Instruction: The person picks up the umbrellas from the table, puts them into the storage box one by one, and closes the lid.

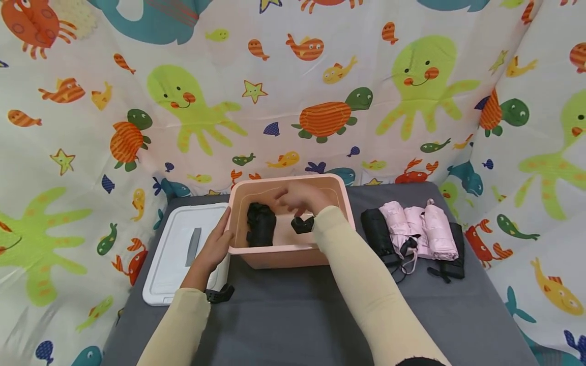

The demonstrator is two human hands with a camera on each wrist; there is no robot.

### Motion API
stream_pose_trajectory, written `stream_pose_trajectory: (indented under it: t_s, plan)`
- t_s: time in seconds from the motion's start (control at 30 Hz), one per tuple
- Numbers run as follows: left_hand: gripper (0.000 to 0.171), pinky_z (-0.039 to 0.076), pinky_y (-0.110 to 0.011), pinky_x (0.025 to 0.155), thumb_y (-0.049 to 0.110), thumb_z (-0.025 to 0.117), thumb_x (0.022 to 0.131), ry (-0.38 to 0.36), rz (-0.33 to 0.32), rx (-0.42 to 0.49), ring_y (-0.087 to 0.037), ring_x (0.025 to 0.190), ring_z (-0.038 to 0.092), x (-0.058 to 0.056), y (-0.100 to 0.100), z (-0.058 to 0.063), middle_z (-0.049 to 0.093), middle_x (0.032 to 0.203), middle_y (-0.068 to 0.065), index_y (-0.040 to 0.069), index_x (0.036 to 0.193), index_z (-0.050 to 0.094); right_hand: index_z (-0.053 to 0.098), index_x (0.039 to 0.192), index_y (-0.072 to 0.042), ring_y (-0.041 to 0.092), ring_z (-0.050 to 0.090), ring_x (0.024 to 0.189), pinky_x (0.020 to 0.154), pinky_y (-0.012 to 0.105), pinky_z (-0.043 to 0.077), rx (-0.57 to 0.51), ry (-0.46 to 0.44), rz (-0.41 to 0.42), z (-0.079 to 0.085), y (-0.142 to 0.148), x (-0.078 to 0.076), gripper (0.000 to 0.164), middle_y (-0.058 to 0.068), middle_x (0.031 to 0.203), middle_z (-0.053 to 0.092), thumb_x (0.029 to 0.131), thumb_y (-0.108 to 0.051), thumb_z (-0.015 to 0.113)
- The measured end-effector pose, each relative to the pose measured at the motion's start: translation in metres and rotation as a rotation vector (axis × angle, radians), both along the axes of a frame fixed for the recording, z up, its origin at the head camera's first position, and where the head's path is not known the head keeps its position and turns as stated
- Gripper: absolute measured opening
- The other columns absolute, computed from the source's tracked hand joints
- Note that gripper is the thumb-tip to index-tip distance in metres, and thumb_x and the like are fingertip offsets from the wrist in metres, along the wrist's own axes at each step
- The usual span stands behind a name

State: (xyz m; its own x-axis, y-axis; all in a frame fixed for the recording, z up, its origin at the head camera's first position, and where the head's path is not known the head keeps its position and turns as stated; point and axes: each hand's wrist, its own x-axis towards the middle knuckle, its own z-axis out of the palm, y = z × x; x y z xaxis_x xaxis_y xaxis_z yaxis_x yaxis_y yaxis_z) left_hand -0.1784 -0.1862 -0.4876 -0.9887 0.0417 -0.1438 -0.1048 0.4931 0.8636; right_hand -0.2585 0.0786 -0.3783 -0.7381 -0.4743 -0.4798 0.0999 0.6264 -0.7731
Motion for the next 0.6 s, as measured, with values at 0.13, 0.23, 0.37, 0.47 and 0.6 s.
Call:
stream_pose_trajectory:
  t_s: [0.13, 0.23, 0.37, 0.47, 0.6]
  plan:
    - [0.064, 0.033, -0.062, 0.108, 0.025, 0.034, 0.099, -0.001, -0.013, 0.001, -0.034, 0.145, 0.029, 0.000, -0.003, 0.000, 0.019, 0.162, -0.002, 0.048, 0.152, 0.008, 0.054, 0.139, -0.019, 0.034, 0.052, 0.126, 0.094, 0.046, 0.052, 0.009, 0.020, -0.010, 0.005, 0.011, 0.002, 0.040, 0.010, 0.145, 0.049, 0.100, -0.019, 0.046]
    - [0.064, 0.032, -0.062, 0.109, 0.026, 0.034, 0.098, -0.001, -0.012, -0.003, -0.033, 0.145, 0.028, 0.001, -0.005, -0.002, 0.018, 0.162, -0.001, 0.048, 0.152, 0.007, 0.055, 0.138, -0.018, 0.034, 0.054, 0.124, 0.093, 0.045, 0.053, 0.033, 0.065, -0.020, 0.007, 0.019, 0.004, 0.039, 0.012, 0.142, 0.052, 0.099, -0.020, 0.050]
    - [0.064, 0.029, -0.062, 0.110, 0.026, 0.034, 0.098, 0.002, -0.018, -0.008, -0.033, 0.146, 0.026, 0.001, -0.004, -0.004, 0.017, 0.163, -0.001, 0.050, 0.151, 0.006, 0.057, 0.136, -0.017, 0.032, 0.055, 0.120, 0.093, 0.044, 0.053, 0.065, 0.134, -0.050, 0.011, 0.032, 0.006, 0.039, 0.012, 0.137, 0.055, 0.098, -0.021, 0.053]
    - [0.064, 0.028, -0.061, 0.111, 0.027, 0.034, 0.098, 0.004, -0.017, -0.011, -0.032, 0.146, 0.025, 0.001, -0.003, -0.004, 0.017, 0.163, 0.000, 0.051, 0.150, 0.006, 0.057, 0.136, -0.018, 0.032, 0.056, 0.119, 0.094, 0.045, 0.052, 0.083, 0.188, -0.046, 0.014, 0.044, 0.008, 0.039, 0.012, 0.135, 0.057, 0.097, -0.023, 0.054]
    - [0.065, 0.027, -0.061, 0.111, 0.026, 0.034, 0.098, 0.010, -0.023, 0.003, -0.031, 0.147, 0.024, 0.000, -0.002, -0.004, 0.016, 0.163, 0.001, 0.051, 0.150, 0.006, 0.055, 0.138, -0.017, 0.033, 0.056, 0.120, 0.093, 0.045, 0.052, 0.086, 0.225, -0.043, 0.017, 0.061, 0.010, 0.042, 0.013, 0.135, 0.057, 0.097, -0.025, 0.055]
